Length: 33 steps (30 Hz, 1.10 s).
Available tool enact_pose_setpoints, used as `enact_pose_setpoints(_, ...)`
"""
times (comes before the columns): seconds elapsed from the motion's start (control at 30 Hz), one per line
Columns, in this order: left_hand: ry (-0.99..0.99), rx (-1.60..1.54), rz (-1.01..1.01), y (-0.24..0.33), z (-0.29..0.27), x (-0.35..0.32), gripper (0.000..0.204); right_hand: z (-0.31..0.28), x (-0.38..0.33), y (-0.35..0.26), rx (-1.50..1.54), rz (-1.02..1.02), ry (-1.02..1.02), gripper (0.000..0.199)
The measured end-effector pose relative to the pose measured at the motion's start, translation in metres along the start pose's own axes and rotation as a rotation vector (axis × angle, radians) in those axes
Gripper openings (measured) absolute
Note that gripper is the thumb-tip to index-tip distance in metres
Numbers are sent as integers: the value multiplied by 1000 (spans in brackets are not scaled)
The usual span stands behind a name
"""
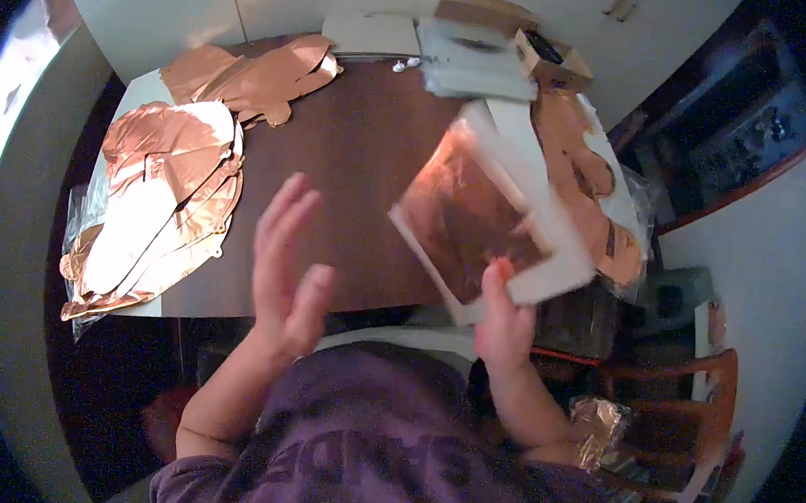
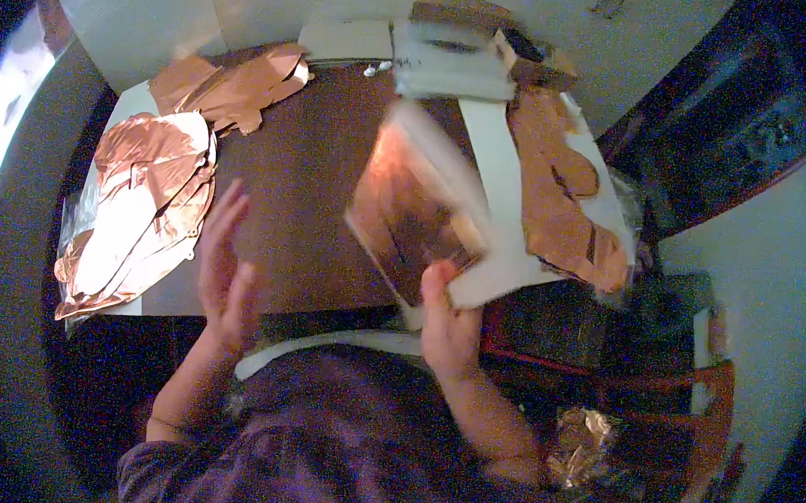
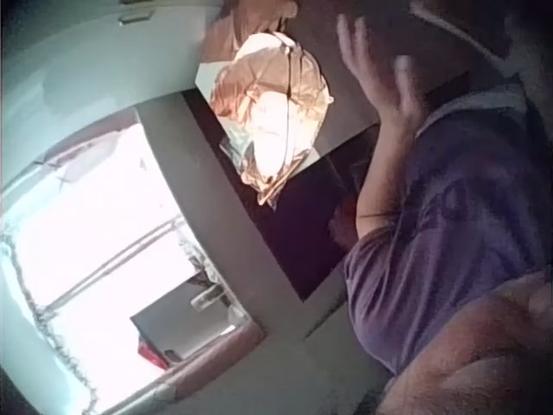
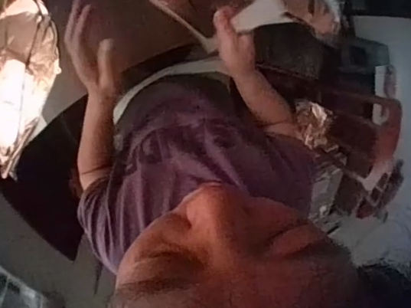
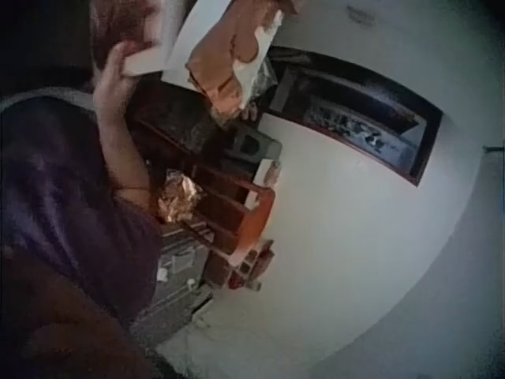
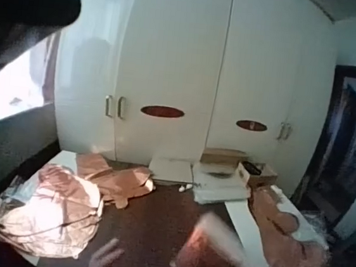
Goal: Folding and placing rose-gold foil balloons into retail plastic sleeves with cardboard inserts.
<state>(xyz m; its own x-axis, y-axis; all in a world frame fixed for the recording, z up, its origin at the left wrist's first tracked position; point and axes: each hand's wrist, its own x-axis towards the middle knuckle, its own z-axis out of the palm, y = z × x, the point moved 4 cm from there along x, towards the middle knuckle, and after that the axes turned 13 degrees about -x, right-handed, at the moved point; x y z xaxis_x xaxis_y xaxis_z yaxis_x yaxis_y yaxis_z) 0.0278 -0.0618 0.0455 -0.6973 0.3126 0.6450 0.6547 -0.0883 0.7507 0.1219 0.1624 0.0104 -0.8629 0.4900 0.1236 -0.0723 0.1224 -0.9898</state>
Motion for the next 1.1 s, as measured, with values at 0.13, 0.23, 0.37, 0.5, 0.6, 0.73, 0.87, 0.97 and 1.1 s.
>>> enact_pose_setpoints(0.13,-378,335,21,6,55,13,71,34,20,30,690,472,86,44)
enact_pose_setpoints(0.23,-575,515,59,-43,74,-1,71,53,18,54,726,542,99,46)
enact_pose_setpoints(0.37,-727,536,26,-76,63,-18,69,40,6,59,578,730,-113,38)
enact_pose_setpoints(0.5,-812,517,-47,-78,56,-20,71,-30,7,51,-254,767,-721,35)
enact_pose_setpoints(0.6,-801,517,-46,-78,55,-25,73,-29,22,4,-997,-79,-493,28)
enact_pose_setpoints(0.73,-749,468,-52,-71,51,-19,75,13,28,-6,-1097,-599,-275,43)
enact_pose_setpoints(0.87,-733,453,-80,-66,28,-9,78,44,24,41,-1279,-496,-410,79)
enact_pose_setpoints(0.97,-709,441,-58,-73,7,-8,73,54,19,39,-1345,-453,-378,82)
enact_pose_setpoints(1.1,-749,466,2,-74,2,-5,66,58,15,40,-1324,-440,-394,83)
